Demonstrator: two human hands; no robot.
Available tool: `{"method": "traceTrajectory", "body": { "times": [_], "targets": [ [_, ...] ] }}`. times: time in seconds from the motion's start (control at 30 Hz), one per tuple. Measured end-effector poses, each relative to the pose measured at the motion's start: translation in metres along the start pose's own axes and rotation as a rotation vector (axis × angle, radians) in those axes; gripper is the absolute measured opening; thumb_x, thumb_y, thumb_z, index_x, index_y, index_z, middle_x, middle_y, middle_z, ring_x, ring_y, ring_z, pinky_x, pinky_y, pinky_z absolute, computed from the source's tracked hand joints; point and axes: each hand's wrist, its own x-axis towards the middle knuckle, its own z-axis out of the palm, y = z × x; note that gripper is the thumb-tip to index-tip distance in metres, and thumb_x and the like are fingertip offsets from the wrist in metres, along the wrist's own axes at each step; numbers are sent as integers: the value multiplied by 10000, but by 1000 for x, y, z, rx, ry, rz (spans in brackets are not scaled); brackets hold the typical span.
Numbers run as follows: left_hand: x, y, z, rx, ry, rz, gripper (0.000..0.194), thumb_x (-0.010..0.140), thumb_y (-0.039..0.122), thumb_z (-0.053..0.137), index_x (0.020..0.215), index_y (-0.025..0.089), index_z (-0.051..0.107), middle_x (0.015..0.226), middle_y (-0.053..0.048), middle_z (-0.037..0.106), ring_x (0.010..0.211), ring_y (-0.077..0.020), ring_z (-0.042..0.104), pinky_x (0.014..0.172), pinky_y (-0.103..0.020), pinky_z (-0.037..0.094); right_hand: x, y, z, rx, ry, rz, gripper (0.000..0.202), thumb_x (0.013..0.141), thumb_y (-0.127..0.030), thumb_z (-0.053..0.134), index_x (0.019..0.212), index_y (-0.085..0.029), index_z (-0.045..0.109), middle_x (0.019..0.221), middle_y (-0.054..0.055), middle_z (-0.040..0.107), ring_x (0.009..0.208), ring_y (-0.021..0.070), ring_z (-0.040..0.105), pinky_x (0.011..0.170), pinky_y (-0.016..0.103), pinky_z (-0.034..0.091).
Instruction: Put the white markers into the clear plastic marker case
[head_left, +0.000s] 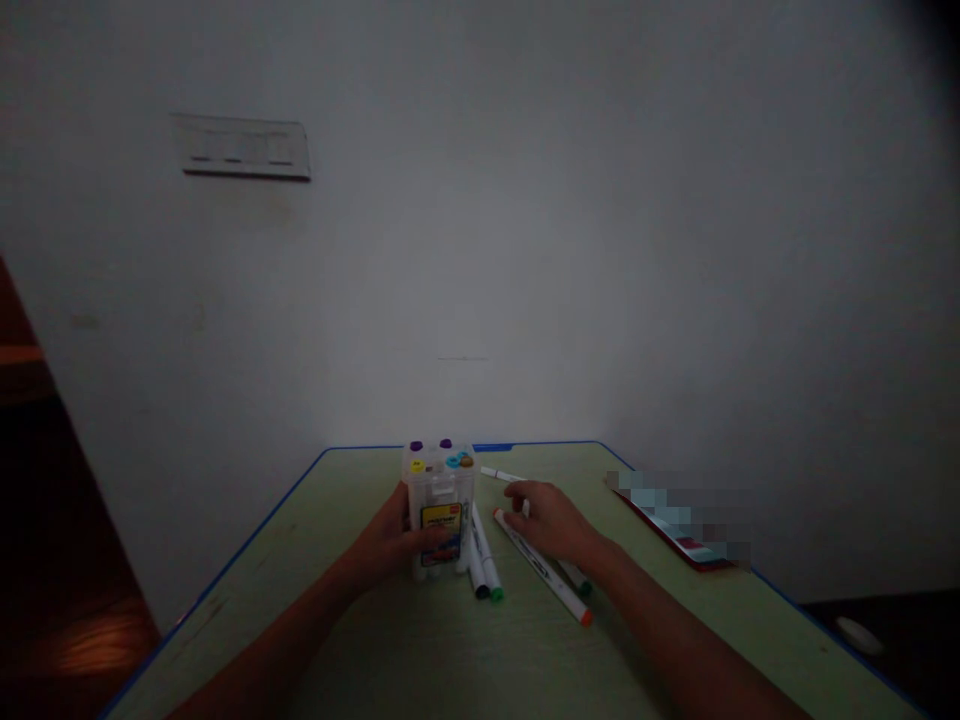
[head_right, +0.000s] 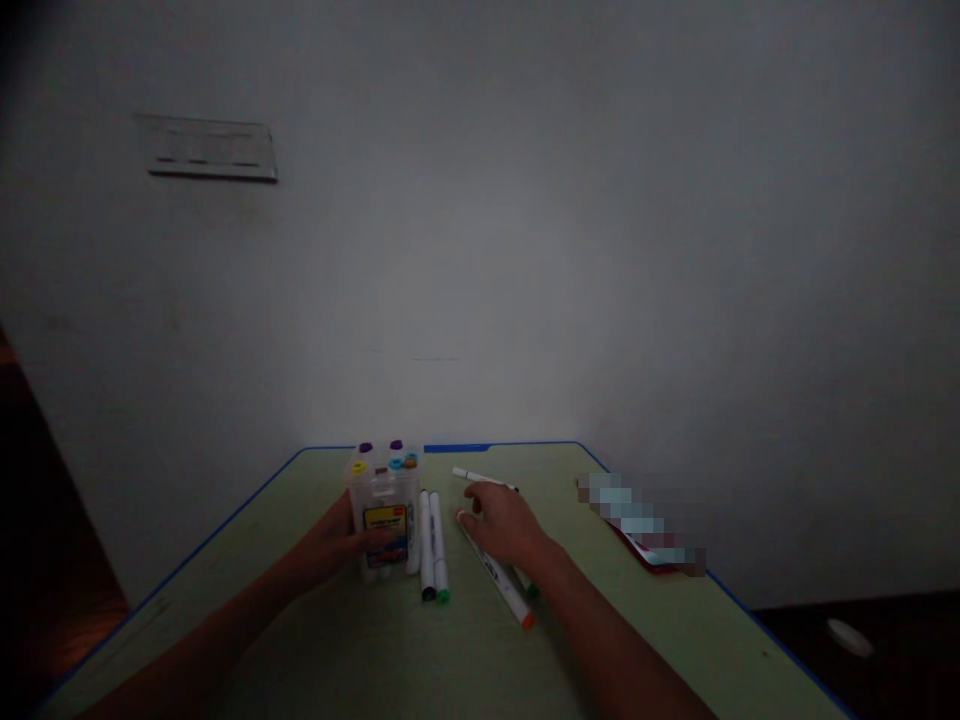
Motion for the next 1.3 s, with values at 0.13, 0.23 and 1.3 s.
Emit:
{"method": "traceTrajectory", "body": {
  "times": [0.13, 0.23, 1.3],
  "targets": [
    [-2, 1, -4, 160, 11, 11, 640, 646, 349, 672, 1165, 142, 361, 1142, -138, 541, 1024, -238, 546, 885, -404, 437, 1, 4, 4, 66, 9, -4, 306, 748, -318, 534, 979, -133, 609, 852, 68, 641, 711, 154, 560, 664, 268, 396],
    [-6, 12, -12, 385, -28, -21, 656, 627, 396, 673, 1172, 165, 390, 1134, -114, 555, 1052, -238, 524, 920, -410, 394, 1, -2, 6, 310, -28, -15, 434, 705, -250, 581, 1124, -151, 519, 979, 60, 593, 583, 87, 493, 573, 240, 394],
    [-19, 27, 113, 1334, -541, 172, 306, 734, 130, 432, 1009, 227, 527, 1170, -26, 524, 1006, -222, 506, 875, -399, 431, 15, -15, -8, 983, -371, -59, 737, 576, -117, 684, 1252, -222, 411, 1256, 91, 506, 461, 14, 526, 399, 161, 435]
  ]
}}
